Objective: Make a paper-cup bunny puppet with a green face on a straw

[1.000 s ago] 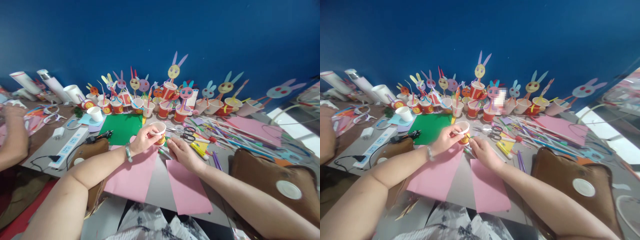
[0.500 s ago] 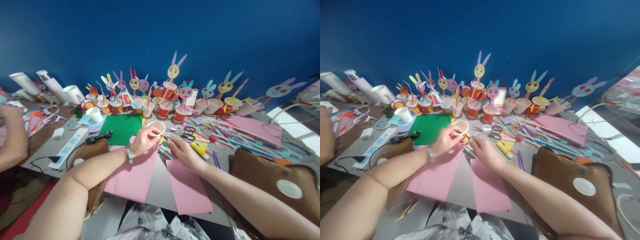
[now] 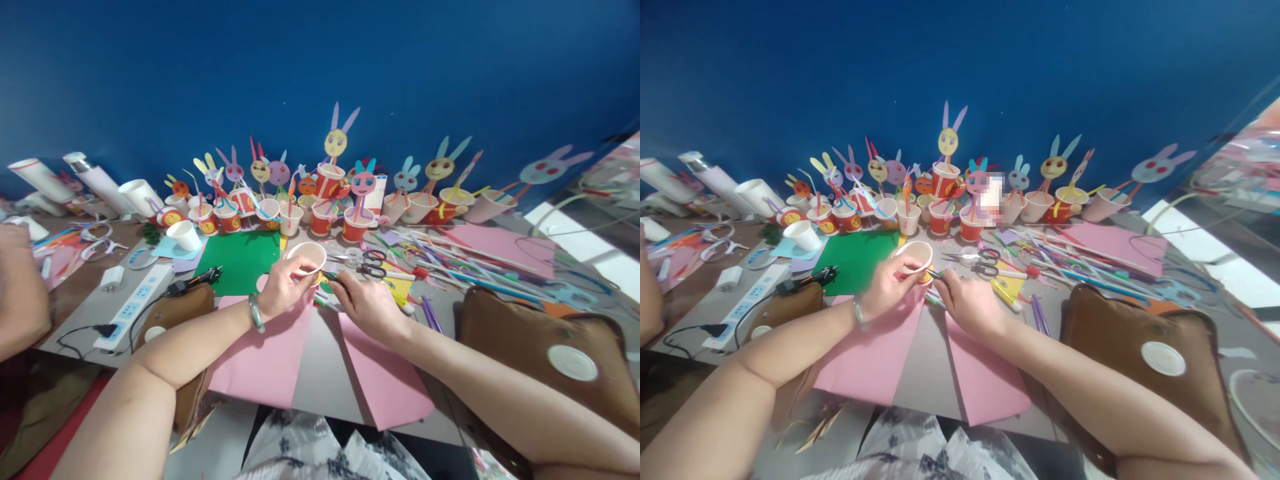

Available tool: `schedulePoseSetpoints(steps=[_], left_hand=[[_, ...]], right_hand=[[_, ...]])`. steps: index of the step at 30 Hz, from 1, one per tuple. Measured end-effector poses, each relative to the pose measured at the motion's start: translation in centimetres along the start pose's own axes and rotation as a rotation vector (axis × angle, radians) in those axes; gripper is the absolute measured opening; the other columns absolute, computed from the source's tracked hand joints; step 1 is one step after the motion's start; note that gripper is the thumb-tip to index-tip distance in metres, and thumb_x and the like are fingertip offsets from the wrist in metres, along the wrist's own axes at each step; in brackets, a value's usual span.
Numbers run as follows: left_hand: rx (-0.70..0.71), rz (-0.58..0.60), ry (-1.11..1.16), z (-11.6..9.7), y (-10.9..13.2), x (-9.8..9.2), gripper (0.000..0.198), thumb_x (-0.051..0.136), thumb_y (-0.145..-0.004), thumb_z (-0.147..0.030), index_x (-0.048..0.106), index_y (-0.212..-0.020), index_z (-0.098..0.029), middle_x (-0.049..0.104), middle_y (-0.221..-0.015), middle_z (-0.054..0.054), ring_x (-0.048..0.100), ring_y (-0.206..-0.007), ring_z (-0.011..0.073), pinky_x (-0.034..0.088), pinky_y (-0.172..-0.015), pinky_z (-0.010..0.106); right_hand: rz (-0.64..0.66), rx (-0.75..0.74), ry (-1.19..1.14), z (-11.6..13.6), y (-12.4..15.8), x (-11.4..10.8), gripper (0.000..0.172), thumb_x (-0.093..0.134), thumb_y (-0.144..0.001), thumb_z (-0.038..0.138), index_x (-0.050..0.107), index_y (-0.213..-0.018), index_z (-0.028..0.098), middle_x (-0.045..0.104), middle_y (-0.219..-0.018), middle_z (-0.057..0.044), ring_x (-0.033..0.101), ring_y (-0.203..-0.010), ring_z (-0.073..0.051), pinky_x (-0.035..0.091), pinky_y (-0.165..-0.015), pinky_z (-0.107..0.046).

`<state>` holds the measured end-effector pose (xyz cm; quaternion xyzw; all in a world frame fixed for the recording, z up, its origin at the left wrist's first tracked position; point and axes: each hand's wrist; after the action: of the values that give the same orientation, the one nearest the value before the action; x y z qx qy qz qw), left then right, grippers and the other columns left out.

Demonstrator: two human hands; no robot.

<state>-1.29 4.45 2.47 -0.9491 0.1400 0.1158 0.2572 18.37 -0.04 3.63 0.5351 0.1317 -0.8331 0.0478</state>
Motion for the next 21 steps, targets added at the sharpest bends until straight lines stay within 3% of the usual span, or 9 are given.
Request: schedulePoseSetpoints(steps=[2, 5, 10, 12, 15, 18, 21], left_hand=[[0.019, -0.017, -0.032, 0.0, 0.0, 0.0, 0.02, 0.069, -0.088, -0.036, 0.07, -0.092, -0.017, 0.075, -0.091, 0.006, 0.073, -0.081, 0.0155, 0.062, -0.067, 0.023], [0.054, -0.023, -0.083, 0.0, 0.0, 0.0, 0.016, 0.068, -0.089, -0.033, 0.07, -0.092, -0.017, 0.075, -0.088, 0.004, 0.073, -0.08, 0.0148, 0.061, -0.068, 0.022], [0.09, -0.007, -0.107, 0.5, 0.1, -0.1, 0.012, 0.066, -0.091, -0.028, 0.071, -0.095, -0.018, 0.075, -0.093, 0.005, 0.073, -0.085, 0.0154, 0.061, -0.071, 0.022], [0.086, -0.007, -0.118, 0.7, 0.2, -0.1, 0.013, 0.066, -0.091, -0.029, 0.071, -0.096, -0.018, 0.075, -0.094, 0.005, 0.073, -0.086, 0.0158, 0.061, -0.072, 0.023], [0.074, -0.014, -0.136, 0.6, 0.2, -0.1, 0.016, 0.067, -0.09, -0.032, 0.072, -0.097, -0.018, 0.075, -0.094, 0.006, 0.073, -0.087, 0.0162, 0.061, -0.072, 0.023], [0.082, -0.009, -0.154, 0.4, 0.2, -0.1, 0.019, 0.068, -0.09, -0.035, 0.072, -0.096, -0.018, 0.075, -0.093, 0.006, 0.073, -0.085, 0.016, 0.06, -0.071, 0.022], [0.093, -0.008, -0.164, 0.3, 0.1, -0.1, 0.02, 0.067, -0.09, -0.037, 0.071, -0.096, -0.018, 0.075, -0.093, 0.006, 0.073, -0.084, 0.0162, 0.06, -0.069, 0.023]], right_hand=[[0.007, 0.005, -0.016, 0.2, -0.1, -0.2, 0.032, 0.036, -0.1, 0.044, 0.053, -0.085, 0.021, 0.057, -0.064, -0.002, 0.048, -0.054, -0.017, 0.021, -0.056, -0.029], [0.043, 0.023, -0.248, 0.5, -0.3, -0.6, 0.034, 0.037, -0.099, 0.044, 0.045, -0.074, 0.022, 0.05, -0.06, 0.001, 0.045, -0.054, -0.014, 0.027, -0.057, -0.027], [0.226, 0.108, -0.639, 0.5, -0.7, -0.8, 0.042, 0.034, -0.099, 0.051, 0.038, -0.067, 0.023, 0.042, -0.053, 0.005, 0.037, -0.048, -0.011, 0.03, -0.052, -0.025], [0.19, 0.091, -0.579, 0.5, -0.8, -0.8, 0.041, 0.036, -0.099, 0.048, 0.04, -0.067, 0.023, 0.045, -0.055, 0.004, 0.039, -0.05, -0.011, 0.03, -0.053, -0.025], [0.08, 0.033, -0.271, 0.5, -0.5, -0.9, 0.033, 0.04, -0.099, 0.042, 0.052, -0.077, 0.02, 0.057, -0.064, -0.001, 0.048, -0.057, -0.014, 0.029, -0.057, -0.027], [0.063, 0.018, 0.075, 0.8, 0.0, -1.0, 0.035, 0.036, -0.102, 0.043, 0.06, -0.096, 0.019, 0.066, -0.071, -0.007, 0.055, -0.059, -0.018, 0.022, -0.056, -0.03], [0.059, 0.019, 0.21, 1.0, 0.2, -1.1, 0.039, 0.034, -0.103, 0.045, 0.061, -0.1, 0.017, 0.068, -0.073, -0.009, 0.057, -0.06, -0.02, 0.018, -0.055, -0.031]])
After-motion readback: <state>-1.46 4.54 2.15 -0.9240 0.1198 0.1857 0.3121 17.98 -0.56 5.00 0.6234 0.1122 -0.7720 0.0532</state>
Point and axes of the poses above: each hand's wrist, its own y-axis away from the middle knuckle, its own x-axis out of the palm, z = x × y
